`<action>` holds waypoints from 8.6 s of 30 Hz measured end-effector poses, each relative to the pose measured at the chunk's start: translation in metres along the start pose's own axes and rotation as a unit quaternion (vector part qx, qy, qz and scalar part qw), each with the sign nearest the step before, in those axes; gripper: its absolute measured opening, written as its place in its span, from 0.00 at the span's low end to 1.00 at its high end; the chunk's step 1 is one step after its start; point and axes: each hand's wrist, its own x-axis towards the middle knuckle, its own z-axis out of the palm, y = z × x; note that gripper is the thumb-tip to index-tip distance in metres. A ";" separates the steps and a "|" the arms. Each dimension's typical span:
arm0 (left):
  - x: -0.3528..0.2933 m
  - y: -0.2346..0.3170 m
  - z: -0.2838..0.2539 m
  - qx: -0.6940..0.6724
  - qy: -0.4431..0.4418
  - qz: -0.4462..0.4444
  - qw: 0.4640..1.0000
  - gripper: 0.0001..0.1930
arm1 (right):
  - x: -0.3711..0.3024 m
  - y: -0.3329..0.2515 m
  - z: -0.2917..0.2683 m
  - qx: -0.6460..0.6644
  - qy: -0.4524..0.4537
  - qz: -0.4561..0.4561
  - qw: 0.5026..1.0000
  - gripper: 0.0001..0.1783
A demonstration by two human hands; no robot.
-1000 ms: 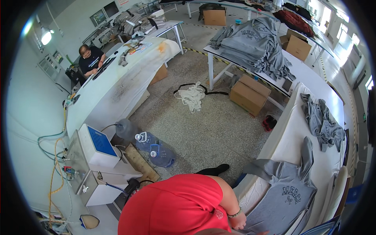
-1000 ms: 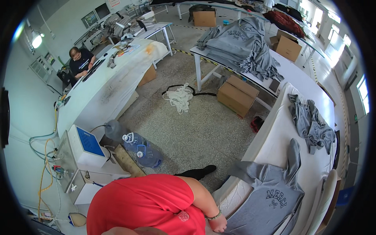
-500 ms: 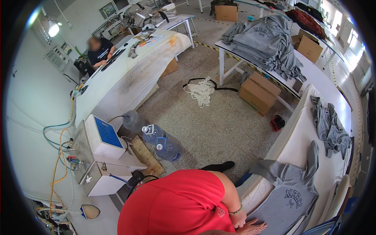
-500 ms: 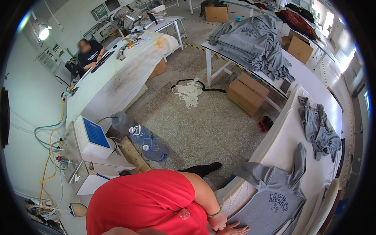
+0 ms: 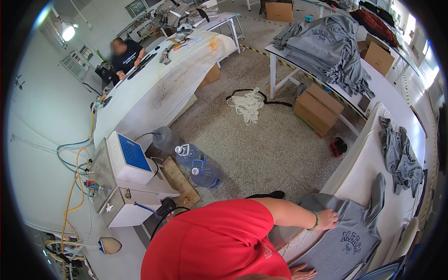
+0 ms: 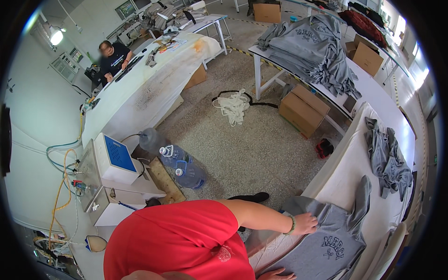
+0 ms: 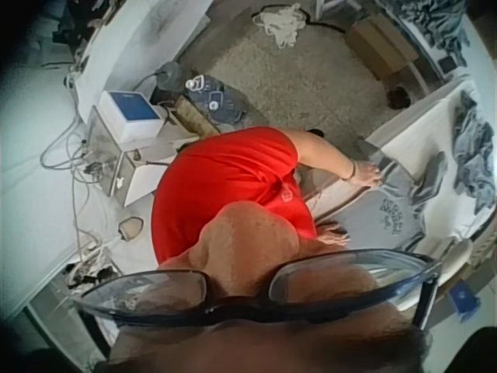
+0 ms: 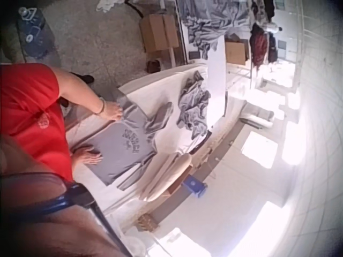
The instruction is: Ironing and smoothing out grey hoodies on a workspace table.
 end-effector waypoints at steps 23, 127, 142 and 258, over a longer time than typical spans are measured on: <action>-0.032 0.115 -0.060 -0.361 -0.236 0.261 0.864 0.14 | -0.026 0.087 -0.027 0.178 0.057 0.590 0.786 0.24; 0.025 0.217 0.018 -0.360 -0.406 0.398 0.740 0.35 | 0.040 0.190 0.021 -0.052 0.135 0.451 0.881 0.27; 0.129 0.328 0.142 -0.268 -0.247 0.544 0.755 0.30 | 0.054 0.239 -0.002 0.153 0.071 0.704 0.690 0.19; 0.091 -0.122 -0.024 -0.087 -0.218 -0.221 0.947 0.24 | -0.020 -0.049 -0.009 -0.006 -0.096 0.429 0.898 0.53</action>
